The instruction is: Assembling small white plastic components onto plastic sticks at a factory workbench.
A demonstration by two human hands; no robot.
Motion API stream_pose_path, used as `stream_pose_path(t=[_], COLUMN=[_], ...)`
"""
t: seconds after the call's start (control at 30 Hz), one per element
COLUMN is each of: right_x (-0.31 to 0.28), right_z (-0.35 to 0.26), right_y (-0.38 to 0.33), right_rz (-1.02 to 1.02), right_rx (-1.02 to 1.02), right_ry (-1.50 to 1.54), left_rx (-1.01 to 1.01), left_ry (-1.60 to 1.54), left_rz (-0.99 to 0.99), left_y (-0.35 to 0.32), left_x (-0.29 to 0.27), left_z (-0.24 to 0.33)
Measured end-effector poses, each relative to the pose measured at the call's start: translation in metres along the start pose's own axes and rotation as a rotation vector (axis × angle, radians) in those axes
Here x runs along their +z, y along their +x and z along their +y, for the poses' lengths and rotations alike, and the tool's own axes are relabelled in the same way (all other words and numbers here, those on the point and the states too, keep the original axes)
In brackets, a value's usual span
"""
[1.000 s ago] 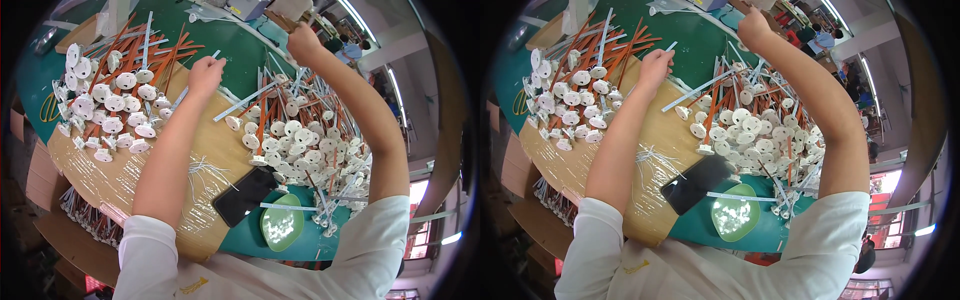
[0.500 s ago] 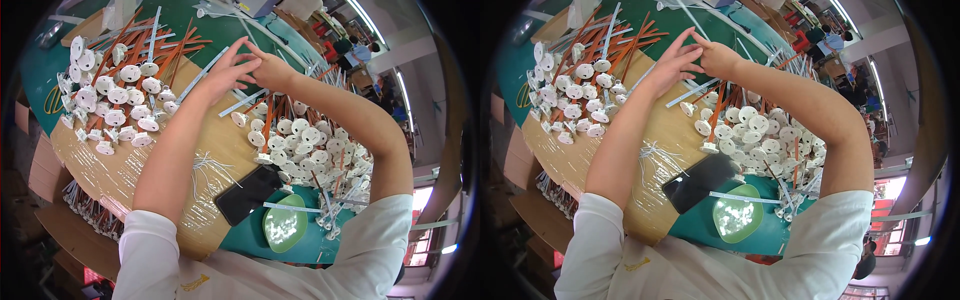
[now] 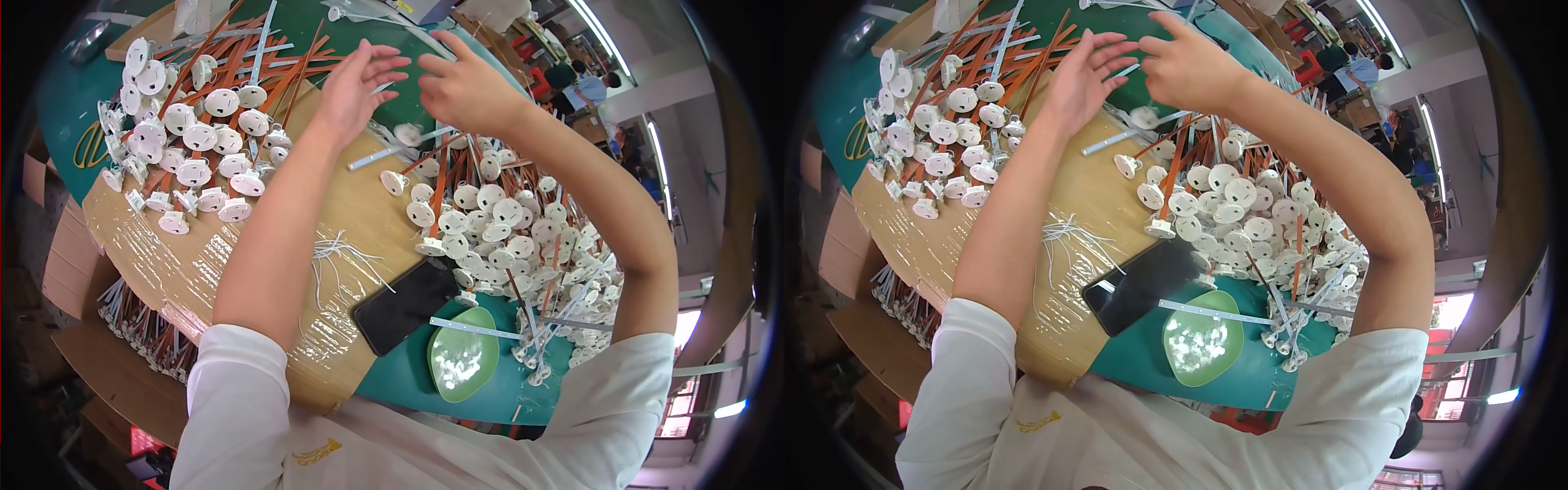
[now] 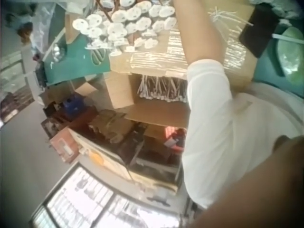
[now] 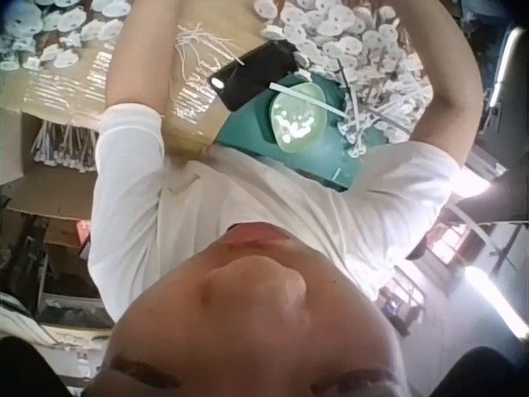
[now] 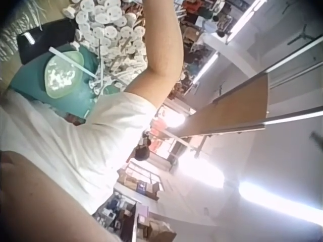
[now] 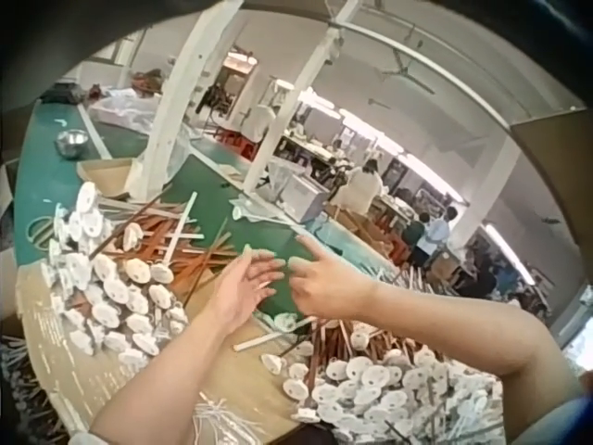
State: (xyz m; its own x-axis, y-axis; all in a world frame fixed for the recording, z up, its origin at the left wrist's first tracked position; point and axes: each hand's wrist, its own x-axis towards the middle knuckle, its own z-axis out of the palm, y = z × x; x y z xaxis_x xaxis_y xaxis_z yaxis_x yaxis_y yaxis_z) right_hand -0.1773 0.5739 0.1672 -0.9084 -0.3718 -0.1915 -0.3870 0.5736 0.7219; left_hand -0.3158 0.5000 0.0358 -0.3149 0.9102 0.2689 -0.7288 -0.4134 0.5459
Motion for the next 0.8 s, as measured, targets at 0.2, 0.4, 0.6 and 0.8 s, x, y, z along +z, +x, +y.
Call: stream_pose_path(t=[0.2, 0.4, 0.6, 0.8], right_x=[-0.100, -0.067, -0.025, 0.038], right_z=[0.029, 0.022, -0.002, -0.017], right_y=[0.054, 0.048, -0.009, -0.024], right_rz=[-0.608, 0.623, 0.015, -0.689], right_rx=[0.137, 0.084, 0.367, 0.264], right_ry=[-0.021, 0.140, 0.373, 0.678], left_rx=[-0.002, 0.058, -0.081, -0.135], left_ry=[0.681, 0.489, 0.604, 0.613], left_rz=[-0.030, 0.157, 0.380, 0.327], left_y=[-0.008, -0.006, 0.004, 0.000], left_x=[-0.001, 0.004, -0.015, -0.009], left_z=[-0.030, -0.025, -0.013, -0.015])
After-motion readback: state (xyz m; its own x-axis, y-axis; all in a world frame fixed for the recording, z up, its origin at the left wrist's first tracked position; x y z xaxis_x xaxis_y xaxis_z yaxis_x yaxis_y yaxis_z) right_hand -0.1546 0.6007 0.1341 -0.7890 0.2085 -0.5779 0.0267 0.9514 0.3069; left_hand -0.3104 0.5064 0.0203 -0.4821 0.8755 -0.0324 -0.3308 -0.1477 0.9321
